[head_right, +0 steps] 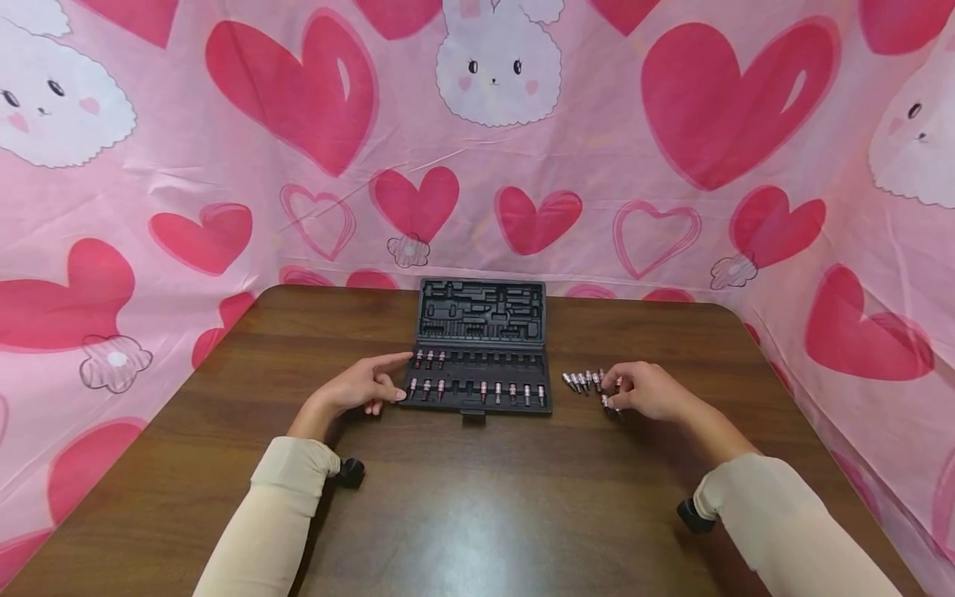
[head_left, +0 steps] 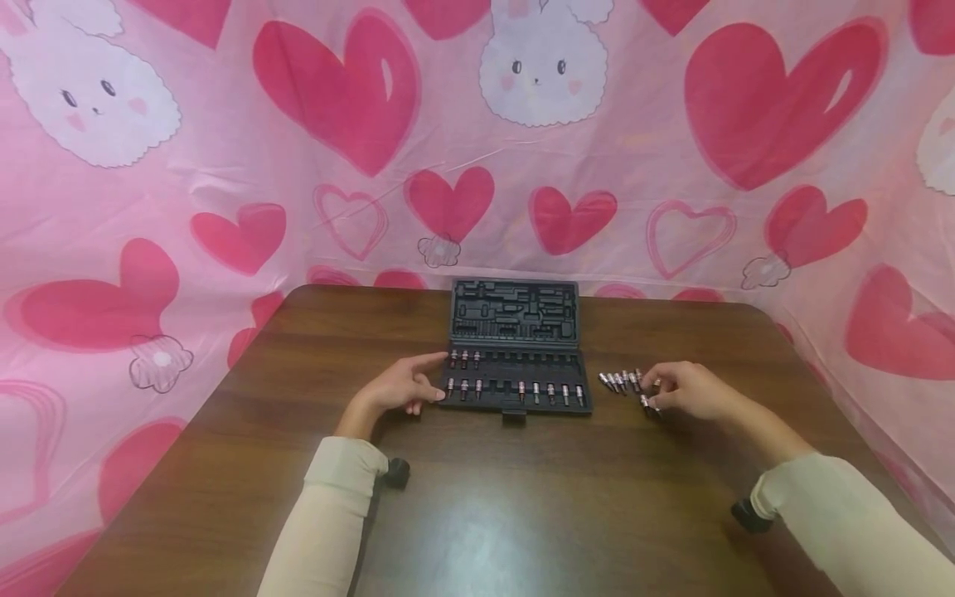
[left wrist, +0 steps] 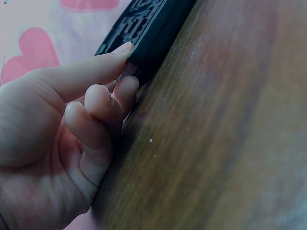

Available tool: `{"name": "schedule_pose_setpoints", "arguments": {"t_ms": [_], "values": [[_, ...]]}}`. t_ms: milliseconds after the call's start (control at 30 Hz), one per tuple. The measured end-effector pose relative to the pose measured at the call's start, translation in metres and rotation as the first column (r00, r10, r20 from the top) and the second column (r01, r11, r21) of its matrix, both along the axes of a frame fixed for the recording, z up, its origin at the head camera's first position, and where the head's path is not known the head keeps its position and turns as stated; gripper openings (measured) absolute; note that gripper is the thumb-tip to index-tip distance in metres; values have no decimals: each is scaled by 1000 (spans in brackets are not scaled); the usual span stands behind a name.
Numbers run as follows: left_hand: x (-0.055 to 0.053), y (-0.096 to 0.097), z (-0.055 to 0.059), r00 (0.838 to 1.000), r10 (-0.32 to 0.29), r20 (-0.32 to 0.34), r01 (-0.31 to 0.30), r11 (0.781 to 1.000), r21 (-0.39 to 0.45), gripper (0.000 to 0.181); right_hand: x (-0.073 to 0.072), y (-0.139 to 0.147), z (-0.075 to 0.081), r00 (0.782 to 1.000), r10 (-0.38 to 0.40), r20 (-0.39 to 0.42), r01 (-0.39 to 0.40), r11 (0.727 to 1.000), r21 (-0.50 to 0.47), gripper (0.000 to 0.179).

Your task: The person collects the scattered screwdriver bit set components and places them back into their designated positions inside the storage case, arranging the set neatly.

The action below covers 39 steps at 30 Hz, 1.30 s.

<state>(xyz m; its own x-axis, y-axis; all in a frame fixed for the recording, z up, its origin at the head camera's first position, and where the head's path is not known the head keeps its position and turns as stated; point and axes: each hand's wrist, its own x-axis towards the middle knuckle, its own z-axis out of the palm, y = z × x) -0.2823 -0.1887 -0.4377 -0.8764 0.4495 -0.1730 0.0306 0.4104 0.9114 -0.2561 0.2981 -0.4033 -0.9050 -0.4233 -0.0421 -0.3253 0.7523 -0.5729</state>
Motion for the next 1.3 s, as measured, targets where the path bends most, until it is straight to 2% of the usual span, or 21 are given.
{"name": "schedule_pose_setpoints", "arguments": {"t_ms": [333, 667, 1133, 1300], "values": [[0, 0, 0, 1000, 5, -1, -5, 1000, -4, 74, 4, 11, -9, 1000, -10, 29, 10, 1000, -14, 20], [2, 1, 2, 1000, 14, 0, -14, 1000, -8, 73, 4, 15, -21, 1000, 5, -22, -5, 1000, -10, 19], [0, 1, 1, 1000, 8, -3, -8, 1000, -15, 73, 7, 13, -24, 999, -11, -41, 11, 1000, -11, 20], [1, 0, 0, 1000, 14, -8, -14, 1000, -24, 72, 9, 12, -24, 997, -11, -82, 10, 1000, -20, 20]]}}
